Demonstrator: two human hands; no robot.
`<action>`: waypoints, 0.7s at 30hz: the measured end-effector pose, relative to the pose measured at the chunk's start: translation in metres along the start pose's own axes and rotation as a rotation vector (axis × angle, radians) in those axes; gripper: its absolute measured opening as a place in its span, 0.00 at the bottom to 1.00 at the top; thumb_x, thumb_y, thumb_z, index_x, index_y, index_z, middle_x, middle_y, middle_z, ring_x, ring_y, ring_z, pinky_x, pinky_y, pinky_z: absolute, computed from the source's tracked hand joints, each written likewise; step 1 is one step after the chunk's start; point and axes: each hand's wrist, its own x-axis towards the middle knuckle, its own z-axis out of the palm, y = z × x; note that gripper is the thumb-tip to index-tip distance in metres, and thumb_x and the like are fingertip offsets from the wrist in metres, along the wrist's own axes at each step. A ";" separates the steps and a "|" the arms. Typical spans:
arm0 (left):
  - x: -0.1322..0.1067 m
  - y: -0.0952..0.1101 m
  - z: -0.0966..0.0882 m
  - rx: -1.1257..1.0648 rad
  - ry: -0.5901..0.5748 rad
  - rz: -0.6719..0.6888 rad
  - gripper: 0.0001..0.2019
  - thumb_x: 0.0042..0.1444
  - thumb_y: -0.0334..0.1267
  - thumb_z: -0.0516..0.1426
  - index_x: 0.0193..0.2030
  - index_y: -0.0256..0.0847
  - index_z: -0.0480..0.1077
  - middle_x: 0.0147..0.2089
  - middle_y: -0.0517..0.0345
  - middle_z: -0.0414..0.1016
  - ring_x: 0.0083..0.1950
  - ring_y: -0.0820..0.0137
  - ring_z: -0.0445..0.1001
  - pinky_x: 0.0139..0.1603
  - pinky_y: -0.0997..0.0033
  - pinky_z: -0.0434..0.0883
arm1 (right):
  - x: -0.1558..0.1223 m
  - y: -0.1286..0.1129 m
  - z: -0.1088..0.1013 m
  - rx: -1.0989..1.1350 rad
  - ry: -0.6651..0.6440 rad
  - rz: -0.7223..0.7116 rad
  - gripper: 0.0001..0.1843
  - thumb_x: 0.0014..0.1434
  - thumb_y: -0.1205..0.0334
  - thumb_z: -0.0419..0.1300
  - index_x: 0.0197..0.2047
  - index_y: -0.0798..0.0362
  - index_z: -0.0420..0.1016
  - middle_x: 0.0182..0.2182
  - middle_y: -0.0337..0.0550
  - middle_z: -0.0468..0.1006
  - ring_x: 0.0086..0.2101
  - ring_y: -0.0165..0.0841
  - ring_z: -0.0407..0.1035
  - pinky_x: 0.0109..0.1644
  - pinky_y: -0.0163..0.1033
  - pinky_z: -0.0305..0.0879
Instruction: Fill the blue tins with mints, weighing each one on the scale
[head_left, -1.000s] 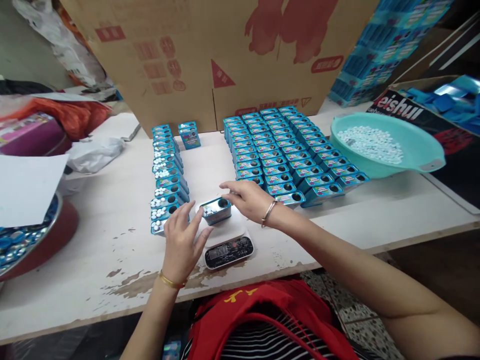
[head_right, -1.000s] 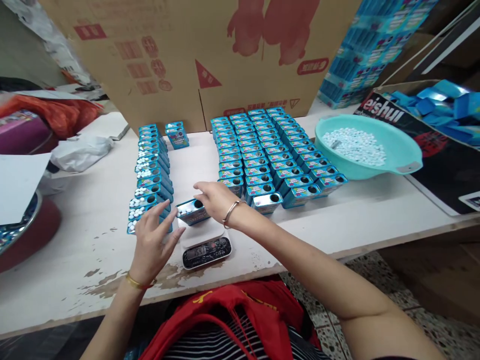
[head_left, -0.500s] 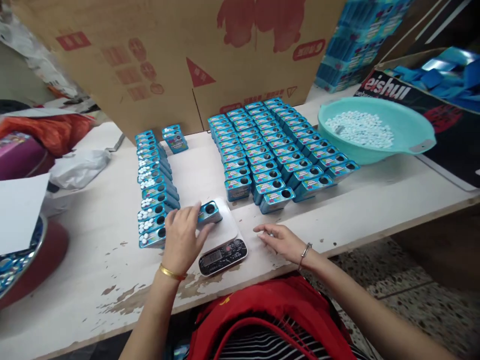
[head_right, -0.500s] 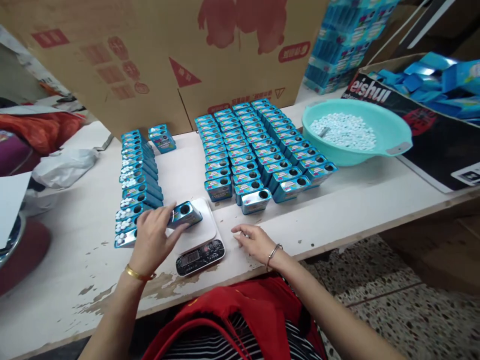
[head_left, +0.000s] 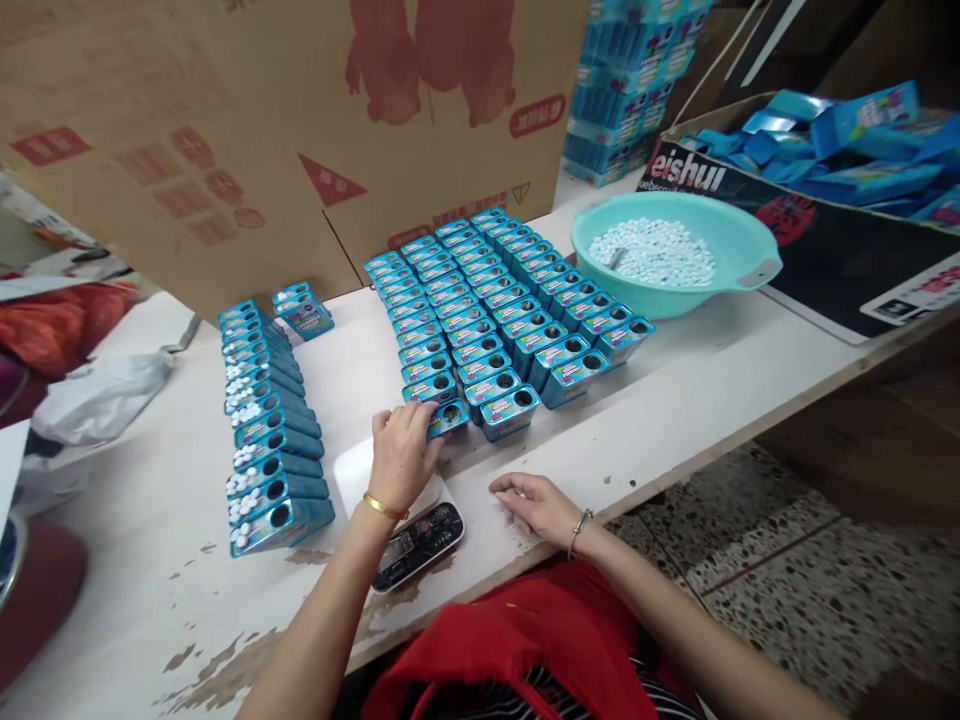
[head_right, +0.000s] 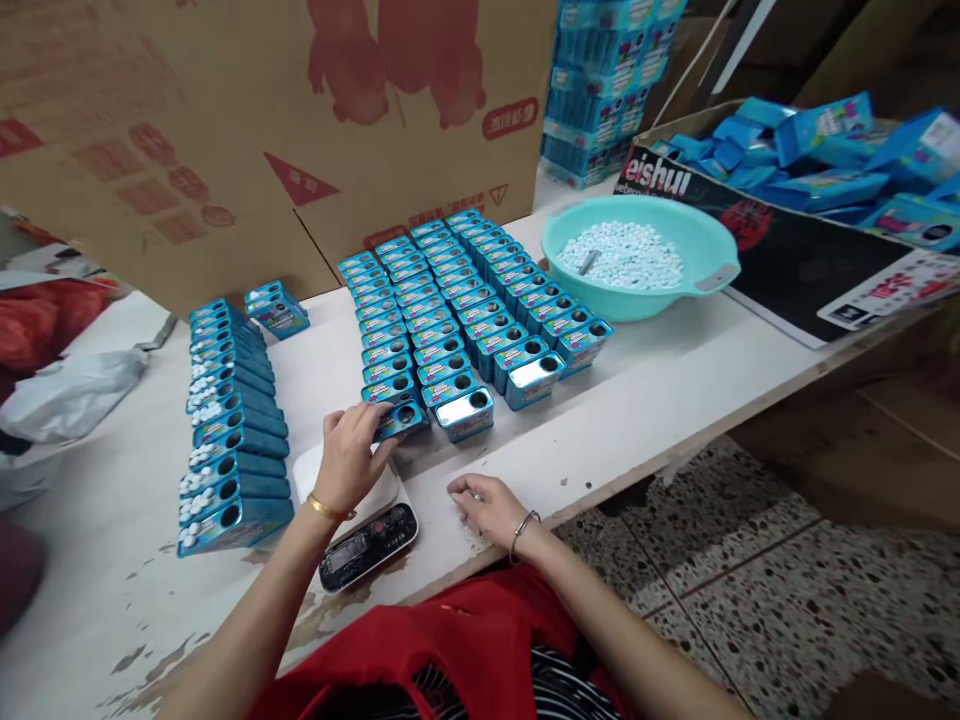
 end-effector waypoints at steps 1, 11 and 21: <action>0.000 -0.002 0.005 0.001 0.009 -0.006 0.17 0.56 0.38 0.55 0.52 0.39 0.65 0.46 0.49 0.71 0.46 0.61 0.67 0.45 0.60 0.59 | 0.000 -0.001 0.000 0.012 -0.002 0.006 0.20 0.48 0.49 0.58 0.38 0.57 0.69 0.17 0.29 0.65 0.13 0.20 0.52 0.18 0.31 0.47; 0.067 -0.105 -0.026 0.158 0.185 -0.195 0.23 0.58 0.49 0.51 0.57 0.40 0.62 0.55 0.45 0.65 0.56 0.57 0.61 0.53 0.58 0.57 | -0.005 -0.006 0.003 0.068 -0.039 0.049 0.30 0.45 0.39 0.58 0.40 0.57 0.68 0.18 0.31 0.66 0.13 0.20 0.52 0.20 0.32 0.46; 0.153 -0.269 -0.016 0.411 -0.067 -0.433 0.14 0.53 0.37 0.53 0.46 0.36 0.69 0.58 0.38 0.61 0.59 0.50 0.55 0.54 0.50 0.54 | 0.006 0.016 0.010 0.159 -0.044 0.166 0.36 0.45 0.33 0.58 0.45 0.54 0.67 0.19 0.30 0.62 0.15 0.19 0.45 0.20 0.31 0.39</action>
